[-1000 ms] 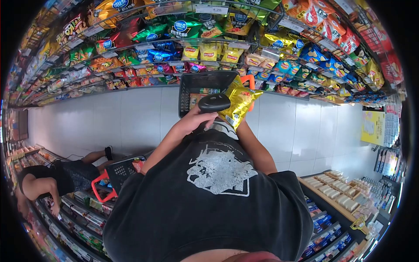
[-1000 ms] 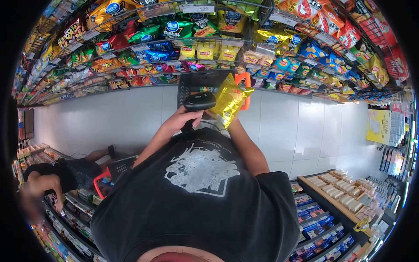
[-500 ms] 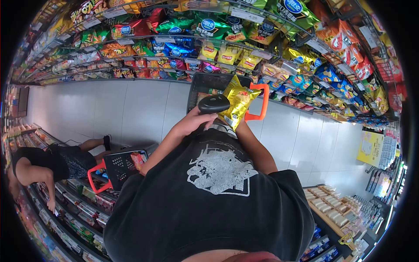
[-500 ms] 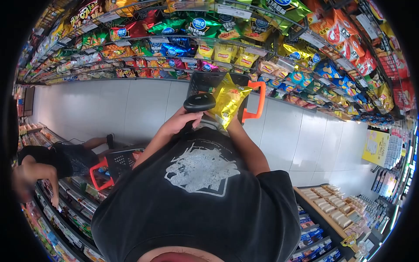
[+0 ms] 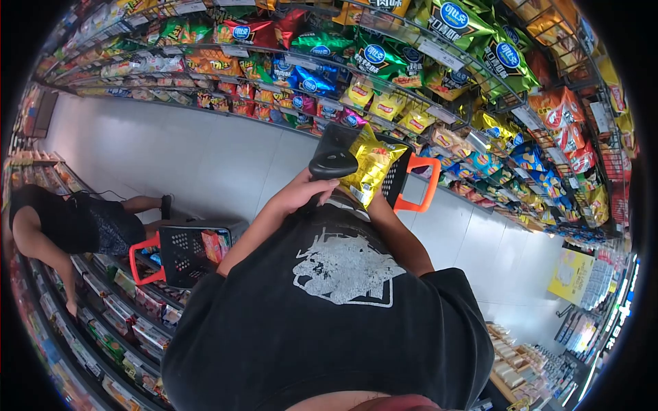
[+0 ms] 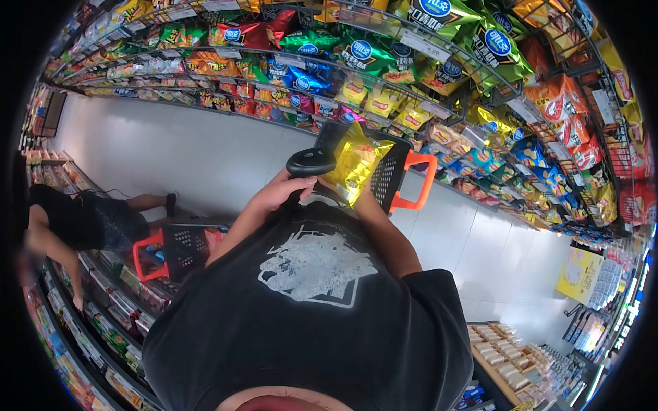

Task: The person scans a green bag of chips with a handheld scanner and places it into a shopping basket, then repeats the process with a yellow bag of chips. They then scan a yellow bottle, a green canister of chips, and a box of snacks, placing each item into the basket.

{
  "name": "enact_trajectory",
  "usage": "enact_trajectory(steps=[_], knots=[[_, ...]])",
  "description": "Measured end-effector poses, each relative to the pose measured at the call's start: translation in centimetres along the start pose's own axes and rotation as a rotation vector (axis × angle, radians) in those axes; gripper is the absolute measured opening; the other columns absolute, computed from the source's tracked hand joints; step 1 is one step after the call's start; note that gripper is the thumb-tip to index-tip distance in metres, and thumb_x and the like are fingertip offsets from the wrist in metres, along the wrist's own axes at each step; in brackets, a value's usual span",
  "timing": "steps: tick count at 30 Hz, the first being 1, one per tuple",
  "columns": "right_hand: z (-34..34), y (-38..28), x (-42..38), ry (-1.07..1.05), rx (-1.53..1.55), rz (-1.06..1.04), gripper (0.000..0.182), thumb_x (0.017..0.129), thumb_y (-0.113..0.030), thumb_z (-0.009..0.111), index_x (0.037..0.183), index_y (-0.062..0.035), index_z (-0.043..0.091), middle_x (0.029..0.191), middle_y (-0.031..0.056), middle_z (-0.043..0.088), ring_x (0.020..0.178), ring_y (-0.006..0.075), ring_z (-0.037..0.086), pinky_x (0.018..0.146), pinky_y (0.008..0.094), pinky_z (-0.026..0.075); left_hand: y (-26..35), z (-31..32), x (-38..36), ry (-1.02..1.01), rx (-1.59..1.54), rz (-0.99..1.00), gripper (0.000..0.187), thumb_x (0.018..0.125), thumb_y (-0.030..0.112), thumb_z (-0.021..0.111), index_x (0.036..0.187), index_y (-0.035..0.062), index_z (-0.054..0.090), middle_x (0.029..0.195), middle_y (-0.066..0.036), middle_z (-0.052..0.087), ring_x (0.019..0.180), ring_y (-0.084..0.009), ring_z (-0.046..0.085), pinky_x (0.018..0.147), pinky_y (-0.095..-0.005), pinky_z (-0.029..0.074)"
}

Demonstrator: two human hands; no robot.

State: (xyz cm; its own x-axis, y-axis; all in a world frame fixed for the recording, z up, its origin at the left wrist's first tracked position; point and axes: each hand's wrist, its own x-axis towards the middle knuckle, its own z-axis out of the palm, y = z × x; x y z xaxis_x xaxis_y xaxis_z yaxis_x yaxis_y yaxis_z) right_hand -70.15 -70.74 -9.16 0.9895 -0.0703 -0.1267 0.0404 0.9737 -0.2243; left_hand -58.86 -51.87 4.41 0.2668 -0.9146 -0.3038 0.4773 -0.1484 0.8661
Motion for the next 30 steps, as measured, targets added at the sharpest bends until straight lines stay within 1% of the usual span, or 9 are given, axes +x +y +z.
enact_trajectory(steps=[2, 4, 9, 11, 13, 18, 21, 26, 30], knots=[[1.1, -0.3, 0.8, -0.377, 0.158, 0.020, 0.072, 0.098, -0.065, 0.033, 0.151, -0.0174, 0.032, 0.151, 0.0131, 0.041, 0.139, 0.0360, 0.042, 0.116, 0.0543, 0.032, 0.0, -0.3, 0.1, 0.014, 0.002, 0.013, 0.019, 0.097, 0.017, 0.059, 0.109, 0.0023, 0.062, 0.066, 0.001, 0.052, 0.062, -0.0096, 0.051, 0.063, -0.0253, 0.041], [1.8, -0.5, 0.6, -0.309, 0.159, 0.036, 0.072, 0.097, -0.066, 0.034, 0.151, -0.0177, 0.033, 0.151, 0.0133, 0.042, 0.138, 0.0363, 0.042, 0.116, 0.0545, 0.032, -0.1, -0.5, 0.2, 0.012, 0.010, 0.026, 0.024, 0.097, 0.018, 0.059, 0.114, 0.0004, 0.063, 0.066, 0.001, 0.053, 0.062, -0.0093, 0.051, 0.063, -0.0247, 0.041], [3.2, -1.2, 0.9, -0.156, 0.156, 0.078, 0.073, 0.096, -0.067, 0.036, 0.151, -0.0185, 0.035, 0.150, 0.0139, 0.043, 0.138, 0.0372, 0.043, 0.115, 0.0550, 0.033, 0.7, -0.6, 0.7, -0.034, 0.000, 0.071, 0.016, 0.098, 0.017, 0.062, 0.108, 0.0053, 0.061, 0.065, 0.003, 0.051, 0.058, -0.0077, 0.050, 0.064, -0.0264, 0.044], [1.7, -0.6, 0.8, -0.129, -0.402, -0.094, 0.076, 0.095, -0.070, 0.035, 0.150, -0.0182, 0.036, 0.150, 0.0147, 0.043, 0.138, 0.0390, 0.042, 0.114, 0.0577, 0.033, 1.1, -0.6, 0.7, -0.039, 0.008, 0.072, 0.015, 0.098, 0.018, 0.062, 0.107, 0.0053, 0.061, 0.065, 0.003, 0.051, 0.059, -0.0076, 0.050, 0.064, -0.0260, 0.043], [1.4, -0.6, 0.7, -0.120, -0.502, -0.151, 0.077, 0.094, -0.071, 0.034, 0.150, -0.0177, 0.037, 0.150, 0.0154, 0.043, 0.138, 0.0400, 0.042, 0.114, 0.0594, 0.032, 1.3, -0.6, 0.8, -0.029, 0.020, 0.053, 0.015, 0.098, 0.019, 0.062, 0.105, 0.0053, 0.061, 0.065, 0.003, 0.051, 0.060, -0.0074, 0.050, 0.063, -0.0254, 0.041], [2.5, -0.7, -0.4, -0.151, 0.408, 0.004, 0.078, 0.095, -0.071, 0.030, 0.150, -0.0160, 0.037, 0.150, 0.0168, 0.043, 0.139, 0.0409, 0.040, 0.114, 0.0617, 0.031, 0.2, -0.9, 0.9, -0.053, 0.035, 0.075, 0.015, 0.099, 0.020, 0.062, 0.103, 0.0058, 0.061, 0.064, 0.003, 0.051, 0.060, -0.0074, 0.050, 0.061, -0.0249, 0.040], [4.9, -0.6, -0.5, 0.264, 0.102, -0.074, 0.076, 0.095, -0.071, 0.029, 0.148, -0.0173, 0.041, 0.150, 0.0169, 0.044, 0.138, 0.0414, 0.041, 0.114, 0.0628, 0.031, -0.1, -0.8, 0.4, -0.045, 0.023, 0.057, 0.015, 0.099, 0.020, 0.062, 0.102, 0.0058, 0.061, 0.064, 0.003, 0.051, 0.060, -0.0073, 0.050, 0.059, -0.0249, 0.040], [6.6, -0.3, -1.5, 0.309, 0.024, -0.045, 0.081, 0.091, -0.076, 0.030, 0.148, -0.0192, 0.042, 0.151, 0.0162, 0.043, 0.139, 0.0417, 0.041, 0.112, 0.0644, 0.033, 0.0, -0.3, -0.3, -0.034, -0.008, 0.051, 0.014, 0.098, 0.018, 0.061, 0.104, 0.0053, 0.061, 0.066, 0.002, 0.052, 0.061, -0.0080, 0.051, 0.058, -0.0252, 0.040], [8.3, -0.1, -2.1, 0.506, -0.034, -0.063, 0.089, 0.087, -0.082, 0.031, 0.151, -0.0198, 0.040, 0.154, 0.0155, 0.041, 0.139, 0.0420, 0.041, 0.109, 0.0647, 0.036, -1.0, 0.0, -0.8, -0.053, -0.003, 0.021, 0.016, 0.097, 0.016, 0.060, 0.108, 0.0046, 0.059, 0.069, 0.000, 0.053, 0.062, -0.0101, 0.052, 0.062, -0.0264, 0.042]])
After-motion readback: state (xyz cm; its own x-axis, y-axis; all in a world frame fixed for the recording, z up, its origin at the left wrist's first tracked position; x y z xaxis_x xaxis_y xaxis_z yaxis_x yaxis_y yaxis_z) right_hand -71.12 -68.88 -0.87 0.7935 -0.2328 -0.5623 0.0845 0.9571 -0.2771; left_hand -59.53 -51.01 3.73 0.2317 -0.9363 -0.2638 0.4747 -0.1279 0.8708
